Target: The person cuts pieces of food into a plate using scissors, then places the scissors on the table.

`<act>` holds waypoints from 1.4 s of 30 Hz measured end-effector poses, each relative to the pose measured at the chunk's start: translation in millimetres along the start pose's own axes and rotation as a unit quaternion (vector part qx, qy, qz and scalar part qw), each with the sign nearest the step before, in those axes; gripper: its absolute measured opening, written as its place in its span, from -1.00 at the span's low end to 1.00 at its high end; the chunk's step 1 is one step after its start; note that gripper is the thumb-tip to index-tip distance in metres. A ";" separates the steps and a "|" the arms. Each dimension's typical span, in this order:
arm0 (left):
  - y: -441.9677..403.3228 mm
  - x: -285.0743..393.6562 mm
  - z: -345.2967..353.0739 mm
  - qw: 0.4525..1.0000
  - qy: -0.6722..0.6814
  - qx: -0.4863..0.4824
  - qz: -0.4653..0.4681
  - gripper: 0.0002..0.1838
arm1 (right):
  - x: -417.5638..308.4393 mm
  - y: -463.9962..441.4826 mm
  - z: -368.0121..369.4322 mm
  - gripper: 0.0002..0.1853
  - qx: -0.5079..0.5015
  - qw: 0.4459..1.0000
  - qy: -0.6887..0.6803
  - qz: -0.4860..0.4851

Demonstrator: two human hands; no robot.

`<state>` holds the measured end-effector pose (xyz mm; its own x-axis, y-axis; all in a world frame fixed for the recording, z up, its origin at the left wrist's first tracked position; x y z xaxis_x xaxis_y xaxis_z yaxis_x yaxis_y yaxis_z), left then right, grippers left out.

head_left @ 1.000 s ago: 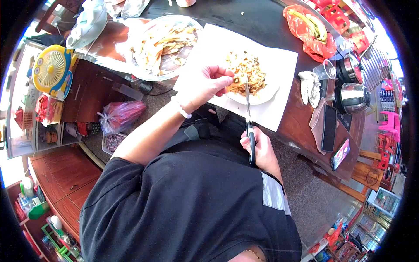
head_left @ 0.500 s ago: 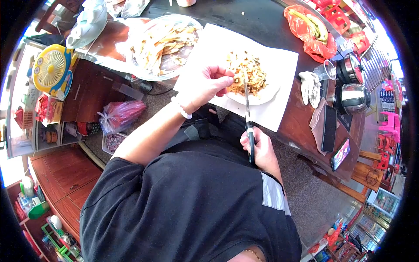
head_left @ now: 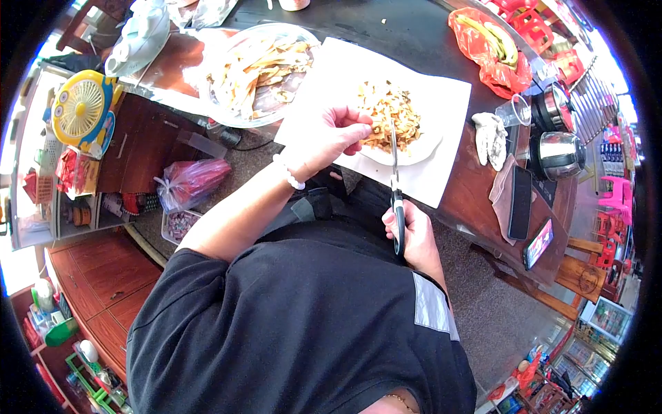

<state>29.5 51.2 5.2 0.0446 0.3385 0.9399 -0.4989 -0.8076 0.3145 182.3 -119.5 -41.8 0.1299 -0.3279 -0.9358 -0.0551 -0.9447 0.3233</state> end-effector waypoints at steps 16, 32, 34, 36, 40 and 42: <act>1.8 0.9 3.5 1.000 -0.014 0.001 -0.011 -0.84 | -1.8 0.1 -2.7 -0.68 0.002 0.999 0.049 0.023; 2.5 1.5 5.1 1.000 -0.017 -0.002 -0.006 -0.83 | -8.4 -1.1 -2.0 -0.70 -0.003 0.997 0.081 0.008; 2.1 1.3 3.5 1.000 -0.021 0.005 -0.006 -0.81 | -5.3 -1.3 -1.7 -0.69 0.003 0.997 0.071 0.019; -0.2 -1.2 4.1 1.000 -0.009 -0.002 -0.010 -0.85 | -3.7 -2.3 -1.1 -0.68 0.016 1.000 0.003 -0.020; 0.2 -1.6 4.6 1.000 -0.008 -0.004 -0.011 -0.84 | -15.1 -2.3 -1.1 -0.66 0.010 0.998 0.053 -0.042; 0.4 -1.6 5.6 1.000 -0.008 0.004 -0.010 -0.82 | -21.0 -1.4 1.0 -0.78 -0.013 0.990 0.136 -0.029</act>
Point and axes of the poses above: each hand's wrist, its own y-axis away from the middle knuckle, its own z-axis out of the palm, x = y × z, the point moved 6 cm from there along -y, towards the middle knuckle, and after that the axes turned 3 degrees about -z, right-handed, at the moved point
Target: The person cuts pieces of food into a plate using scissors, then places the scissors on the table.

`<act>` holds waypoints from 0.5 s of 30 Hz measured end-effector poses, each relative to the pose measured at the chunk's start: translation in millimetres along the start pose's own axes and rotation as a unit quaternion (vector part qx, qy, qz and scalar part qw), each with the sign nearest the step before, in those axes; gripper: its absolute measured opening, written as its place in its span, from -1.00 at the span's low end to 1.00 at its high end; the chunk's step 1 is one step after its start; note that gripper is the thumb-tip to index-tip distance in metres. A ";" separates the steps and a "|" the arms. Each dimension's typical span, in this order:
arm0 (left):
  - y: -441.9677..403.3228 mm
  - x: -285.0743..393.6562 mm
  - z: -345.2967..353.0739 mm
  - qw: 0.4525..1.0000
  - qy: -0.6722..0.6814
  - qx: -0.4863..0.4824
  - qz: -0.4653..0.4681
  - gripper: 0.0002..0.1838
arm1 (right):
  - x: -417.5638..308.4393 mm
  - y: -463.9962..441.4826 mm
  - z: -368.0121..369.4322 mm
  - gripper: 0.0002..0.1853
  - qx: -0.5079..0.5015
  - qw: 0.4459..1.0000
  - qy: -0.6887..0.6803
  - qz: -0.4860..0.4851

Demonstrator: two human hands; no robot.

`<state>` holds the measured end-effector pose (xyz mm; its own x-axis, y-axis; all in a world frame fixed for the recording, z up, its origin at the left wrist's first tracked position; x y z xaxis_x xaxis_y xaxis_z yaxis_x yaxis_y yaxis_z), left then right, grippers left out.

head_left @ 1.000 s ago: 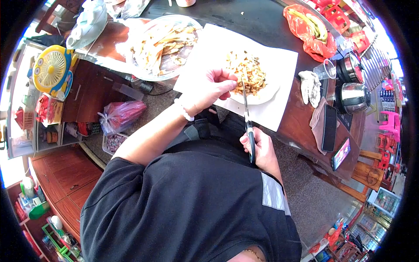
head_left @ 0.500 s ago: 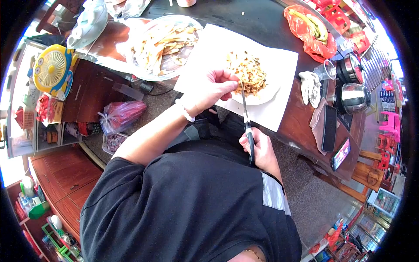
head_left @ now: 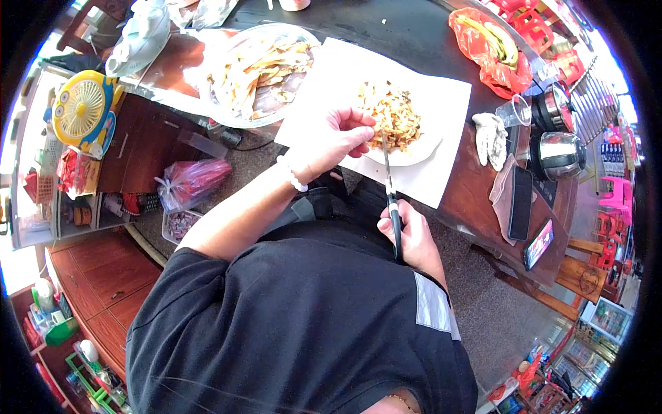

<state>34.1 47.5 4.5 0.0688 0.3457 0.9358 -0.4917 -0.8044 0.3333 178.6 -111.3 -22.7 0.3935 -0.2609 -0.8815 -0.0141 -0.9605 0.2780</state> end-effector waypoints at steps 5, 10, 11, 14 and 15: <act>0.0 0.6 1.3 1.000 0.005 -0.004 0.005 -0.81 | 5.3 0.1 -0.3 -0.76 -0.012 0.999 -0.031 0.014; 1.9 5.2 0.1 1.000 -0.009 -0.009 0.001 -0.80 | 4.3 1.0 -2.3 -0.61 0.028 0.997 -0.073 0.001; 2.0 4.6 0.6 0.999 -0.028 -0.016 -0.018 -0.80 | 6.6 0.8 -2.4 -0.61 0.031 0.997 -0.069 0.001; 2.0 0.6 0.2 0.998 -0.047 -0.017 -0.033 -0.81 | 7.7 0.8 -3.4 -0.63 0.027 0.998 -0.058 0.008; 1.9 -0.4 -0.7 0.998 -0.048 -0.011 -0.029 -0.83 | 7.6 0.9 -3.1 -0.64 0.020 0.998 -0.050 0.015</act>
Point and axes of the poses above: each hand's wrist, its own y-axis away from the middle knuckle, its own z-axis out of the palm, x = y × z, the point moved 6 cm from there along -y, towards the middle knuckle, and after that the axes turned 3 degrees about -z, right-handed, at the moved point
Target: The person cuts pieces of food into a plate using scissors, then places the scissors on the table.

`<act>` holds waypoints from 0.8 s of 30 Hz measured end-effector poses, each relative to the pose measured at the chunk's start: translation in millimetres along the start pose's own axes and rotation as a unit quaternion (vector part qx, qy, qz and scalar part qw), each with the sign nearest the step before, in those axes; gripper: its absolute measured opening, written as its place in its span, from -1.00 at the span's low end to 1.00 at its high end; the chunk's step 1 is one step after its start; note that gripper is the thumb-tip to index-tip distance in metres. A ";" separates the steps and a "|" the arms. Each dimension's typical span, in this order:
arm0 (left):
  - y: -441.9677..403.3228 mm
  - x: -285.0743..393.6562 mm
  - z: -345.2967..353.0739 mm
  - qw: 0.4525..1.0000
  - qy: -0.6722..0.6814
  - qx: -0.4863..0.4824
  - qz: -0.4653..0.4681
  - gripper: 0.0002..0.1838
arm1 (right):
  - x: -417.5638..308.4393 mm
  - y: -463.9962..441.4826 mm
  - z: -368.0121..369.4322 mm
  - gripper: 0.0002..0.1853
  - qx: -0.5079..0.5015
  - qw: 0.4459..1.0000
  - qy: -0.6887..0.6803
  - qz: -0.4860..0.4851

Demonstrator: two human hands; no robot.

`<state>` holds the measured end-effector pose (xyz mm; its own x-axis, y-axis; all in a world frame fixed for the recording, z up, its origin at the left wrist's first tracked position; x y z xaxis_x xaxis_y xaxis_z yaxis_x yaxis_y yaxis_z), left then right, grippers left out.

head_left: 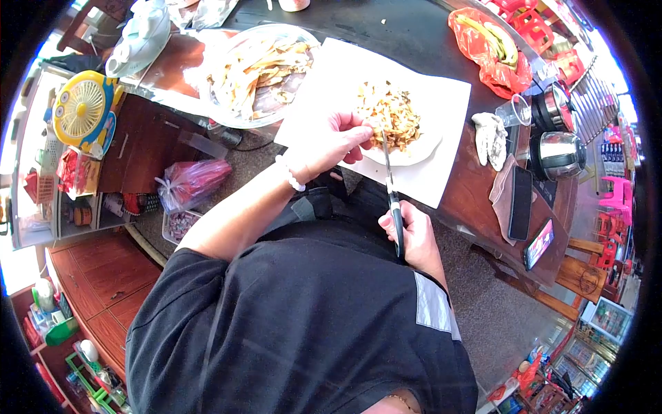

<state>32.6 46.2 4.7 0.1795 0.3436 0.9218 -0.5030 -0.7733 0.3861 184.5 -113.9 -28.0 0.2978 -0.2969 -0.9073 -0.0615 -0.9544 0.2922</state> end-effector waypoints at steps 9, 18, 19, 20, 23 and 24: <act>-3.9 -3.5 -4.5 0.999 -0.025 0.022 0.016 -0.80 | 5.1 -1.8 1.3 -0.68 0.014 0.998 -0.050 -0.018; -0.1 -1.5 2.0 0.999 -0.036 0.034 0.007 -0.75 | -1.2 -0.7 4.4 -0.73 -0.028 1.000 0.012 -0.009; -0.8 -2.7 2.0 0.999 -0.036 0.034 0.007 -0.75 | 0.7 -0.5 4.8 -0.77 -0.030 0.999 -0.018 0.004; -1.8 -4.4 2.1 0.999 -0.031 0.029 0.008 -0.76 | 1.2 -0.3 4.6 -0.77 -0.030 0.999 -0.018 0.004; -1.6 -4.6 1.4 0.999 -0.026 0.026 0.009 -0.76 | 2.9 0.4 4.6 -0.82 -0.029 0.999 0.011 0.010; -1.2 -3.9 1.0 0.999 -0.025 0.028 0.009 -0.77 | 3.6 0.9 4.3 -0.75 -0.015 1.000 -0.009 0.019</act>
Point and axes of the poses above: each hand's wrist, its own y-axis away from the middle knuckle, its own z-axis out of the palm, x = y × z, the point moved 6 cm from there along -y, towards the middle knuckle, and after that the axes turned 3 degrees about -z, right-handed, at the moved point
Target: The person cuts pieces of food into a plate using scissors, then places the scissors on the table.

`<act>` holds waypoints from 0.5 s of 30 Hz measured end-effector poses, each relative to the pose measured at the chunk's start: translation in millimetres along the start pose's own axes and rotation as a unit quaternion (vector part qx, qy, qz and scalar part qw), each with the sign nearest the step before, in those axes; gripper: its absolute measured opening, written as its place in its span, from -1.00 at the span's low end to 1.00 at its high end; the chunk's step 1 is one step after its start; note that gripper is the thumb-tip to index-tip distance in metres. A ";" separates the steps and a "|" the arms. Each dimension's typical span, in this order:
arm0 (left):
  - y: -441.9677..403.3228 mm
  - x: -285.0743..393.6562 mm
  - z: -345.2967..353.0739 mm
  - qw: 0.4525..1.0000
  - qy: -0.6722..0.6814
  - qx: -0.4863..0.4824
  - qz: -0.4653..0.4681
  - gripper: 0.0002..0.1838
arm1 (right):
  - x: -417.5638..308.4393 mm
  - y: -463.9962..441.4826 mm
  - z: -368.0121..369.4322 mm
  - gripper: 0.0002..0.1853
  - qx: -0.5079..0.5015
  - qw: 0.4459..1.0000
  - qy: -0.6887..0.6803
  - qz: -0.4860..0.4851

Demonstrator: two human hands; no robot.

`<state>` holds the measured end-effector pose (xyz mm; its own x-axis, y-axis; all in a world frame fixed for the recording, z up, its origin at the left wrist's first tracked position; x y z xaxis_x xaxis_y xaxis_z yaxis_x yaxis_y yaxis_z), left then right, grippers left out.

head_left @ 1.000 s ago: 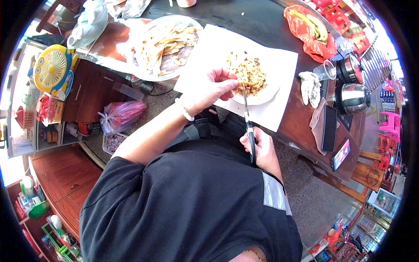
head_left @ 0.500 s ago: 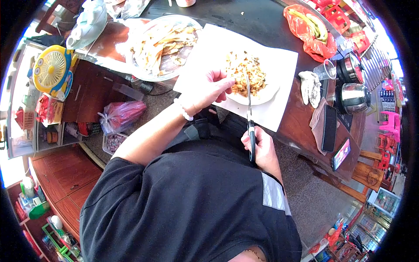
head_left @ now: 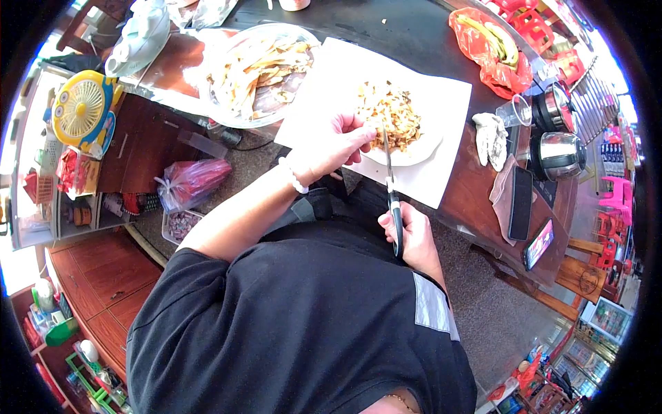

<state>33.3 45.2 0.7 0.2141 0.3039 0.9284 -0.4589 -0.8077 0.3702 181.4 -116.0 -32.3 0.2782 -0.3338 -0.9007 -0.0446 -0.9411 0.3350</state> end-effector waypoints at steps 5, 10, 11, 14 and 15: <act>1.0 4.7 0.3 1.000 -0.014 -0.018 -0.016 -0.79 | 0.7 -1.1 -1.5 -0.70 0.022 0.998 -0.039 -0.043; 1.3 3.8 1.6 1.000 -0.007 -0.014 -0.017 -0.80 | -8.3 -2.2 -0.7 -0.68 -0.001 0.995 0.086 -0.056; 0.8 1.4 1.6 1.000 0.002 -0.009 -0.012 -0.80 | -9.8 -2.2 -0.6 -0.68 -0.001 0.995 0.086 -0.056; 0.0 -1.4 1.8 1.000 0.013 -0.010 -0.009 -0.79 | -12.8 -1.7 -0.8 -0.66 0.003 0.997 0.060 -0.052; -0.1 -1.7 2.5 1.000 0.015 -0.017 -0.010 -0.79 | -8.0 -1.9 -0.6 -0.66 0.003 0.999 0.031 -0.032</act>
<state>35.2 43.5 -1.0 0.1971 0.3354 0.9212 -0.4834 -0.7842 0.3889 179.8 -111.6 -25.5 0.3399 -0.2688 -0.9012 -0.0312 -0.9610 0.2749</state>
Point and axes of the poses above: each hand's wrist, its own y-axis away from the middle knuckle, its own z-axis out of the palm, x = y × z, the point moved 6 cm from there along -y, towards the middle knuckle, and after that the axes turned 3 degrees about -z, right-handed, at the moved point
